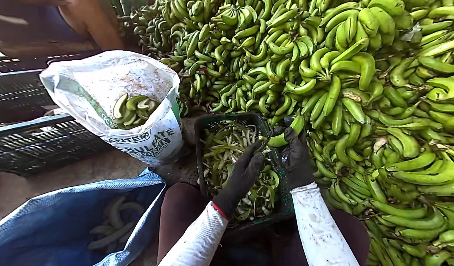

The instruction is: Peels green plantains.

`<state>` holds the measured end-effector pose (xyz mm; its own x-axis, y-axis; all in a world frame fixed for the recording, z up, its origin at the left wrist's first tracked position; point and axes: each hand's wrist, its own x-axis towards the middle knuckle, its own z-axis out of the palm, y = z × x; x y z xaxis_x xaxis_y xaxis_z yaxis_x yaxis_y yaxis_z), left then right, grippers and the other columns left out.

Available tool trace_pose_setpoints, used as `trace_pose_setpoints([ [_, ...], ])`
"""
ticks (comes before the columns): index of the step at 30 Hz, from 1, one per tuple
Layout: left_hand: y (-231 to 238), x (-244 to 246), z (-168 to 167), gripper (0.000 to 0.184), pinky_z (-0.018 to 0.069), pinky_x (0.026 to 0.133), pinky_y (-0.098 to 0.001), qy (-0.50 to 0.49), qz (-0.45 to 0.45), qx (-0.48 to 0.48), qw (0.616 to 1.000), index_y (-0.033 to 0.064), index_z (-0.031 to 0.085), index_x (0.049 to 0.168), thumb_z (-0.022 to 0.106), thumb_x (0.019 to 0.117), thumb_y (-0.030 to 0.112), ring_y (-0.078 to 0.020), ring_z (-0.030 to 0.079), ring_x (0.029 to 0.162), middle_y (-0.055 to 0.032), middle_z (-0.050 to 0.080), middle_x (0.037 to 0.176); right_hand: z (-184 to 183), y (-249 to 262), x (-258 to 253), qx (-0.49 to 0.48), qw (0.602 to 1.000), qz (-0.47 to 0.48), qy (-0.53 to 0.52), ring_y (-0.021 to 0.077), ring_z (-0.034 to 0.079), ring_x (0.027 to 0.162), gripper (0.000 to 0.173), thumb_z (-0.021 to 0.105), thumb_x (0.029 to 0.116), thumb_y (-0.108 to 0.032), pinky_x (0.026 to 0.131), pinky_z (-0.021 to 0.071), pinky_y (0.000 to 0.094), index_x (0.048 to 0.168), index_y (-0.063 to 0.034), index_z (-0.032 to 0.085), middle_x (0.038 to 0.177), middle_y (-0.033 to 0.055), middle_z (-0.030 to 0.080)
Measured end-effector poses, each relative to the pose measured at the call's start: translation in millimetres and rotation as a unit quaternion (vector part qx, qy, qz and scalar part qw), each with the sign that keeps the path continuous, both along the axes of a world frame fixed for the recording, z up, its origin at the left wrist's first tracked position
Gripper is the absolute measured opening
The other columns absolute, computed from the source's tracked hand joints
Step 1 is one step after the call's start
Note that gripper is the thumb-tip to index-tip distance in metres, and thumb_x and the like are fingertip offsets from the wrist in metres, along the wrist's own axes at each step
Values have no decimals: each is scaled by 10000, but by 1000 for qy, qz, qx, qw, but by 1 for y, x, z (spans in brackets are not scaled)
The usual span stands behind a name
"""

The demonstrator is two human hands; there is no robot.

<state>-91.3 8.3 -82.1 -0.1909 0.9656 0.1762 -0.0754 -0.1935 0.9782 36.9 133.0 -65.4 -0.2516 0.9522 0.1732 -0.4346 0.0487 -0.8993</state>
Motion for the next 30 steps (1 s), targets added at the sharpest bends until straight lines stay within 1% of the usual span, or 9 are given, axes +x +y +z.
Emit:
trace_pose_setpoints([
  [9, -6, 27, 0, 470, 493, 647, -237, -69, 8, -22, 997, 33, 471, 1488, 426, 1087, 275, -73, 540, 688, -9, 584, 851, 1, -34, 7, 53, 998, -42, -9, 176, 704, 938, 452, 533, 1027, -209, 847, 609, 372, 1470, -195, 445, 1087, 52, 691],
  [13, -8, 30, 6, 346, 511, 622, -255, -159, 21, -77, 984, 50, 531, 1357, 404, 1094, 235, -94, 537, 644, -1, 548, 784, -12, -39, 7, 128, 986, -78, -76, 185, 685, 981, 487, 572, 1003, -228, 843, 597, 371, 1465, -131, 453, 1146, 72, 681],
  [17, -4, 28, 5, 230, 417, 492, -181, -233, 36, -122, 964, 66, 532, 1210, 377, 1114, 207, -55, 478, 542, -1, 534, 726, -25, -45, 4, 177, 981, -52, -69, 210, 707, 985, 517, 597, 1007, -242, 869, 607, 401, 1476, -110, 424, 1107, 78, 706],
  [20, -3, 23, -14, 275, 514, 670, -263, 46, 107, -48, 992, 55, 624, 1234, 452, 1089, 213, -97, 585, 713, -31, 615, 852, -29, -53, -7, -26, 998, -47, 28, 156, 682, 965, 384, 472, 1059, -172, 880, 589, 353, 1442, -162, 444, 1104, 52, 667],
  [22, -2, 19, -32, 323, 586, 704, -443, 329, 176, 41, 927, 145, 698, 1296, 521, 1048, 251, -226, 702, 787, -97, 718, 937, -28, -51, -14, -243, 963, -68, 91, 125, 643, 717, 233, 391, 1105, -284, 651, 571, 298, 1150, -135, 563, 854, 30, 640],
  [24, -7, 22, -38, 363, 571, 642, -513, 413, 141, 62, 898, 170, 691, 1336, 529, 1021, 251, -302, 709, 742, -140, 719, 916, -35, -43, -7, -329, 937, -53, 102, 167, 629, 683, 356, 331, 1103, -364, 628, 560, 344, 1037, -88, 546, 792, 60, 614],
  [26, -17, 24, -27, 343, 582, 739, -418, 308, 37, -11, 950, 124, 679, 1316, 502, 1063, 272, -203, 702, 805, -88, 731, 975, -44, -37, 3, -303, 950, -15, 78, 199, 654, 761, 380, 311, 1114, -345, 693, 577, 380, 1121, -58, 560, 866, 94, 642],
  [28, -23, 21, -9, 332, 479, 614, -243, 75, -92, -100, 988, 54, 598, 1291, 458, 1079, 268, -69, 545, 659, -7, 603, 836, -52, -29, 16, -251, 965, 57, 44, 161, 663, 734, 337, 326, 1118, -305, 668, 583, 326, 1146, -81, 576, 846, 69, 660],
  [30, -24, 15, 4, 291, 443, 556, -203, -58, -157, -152, 974, 73, 563, 1258, 439, 1076, 264, -44, 501, 598, 29, 553, 769, -47, -24, 34, -206, 967, 151, 15, 144, 686, 770, 310, 338, 1107, -248, 698, 592, 305, 1259, -108, 569, 889, 57, 692],
])
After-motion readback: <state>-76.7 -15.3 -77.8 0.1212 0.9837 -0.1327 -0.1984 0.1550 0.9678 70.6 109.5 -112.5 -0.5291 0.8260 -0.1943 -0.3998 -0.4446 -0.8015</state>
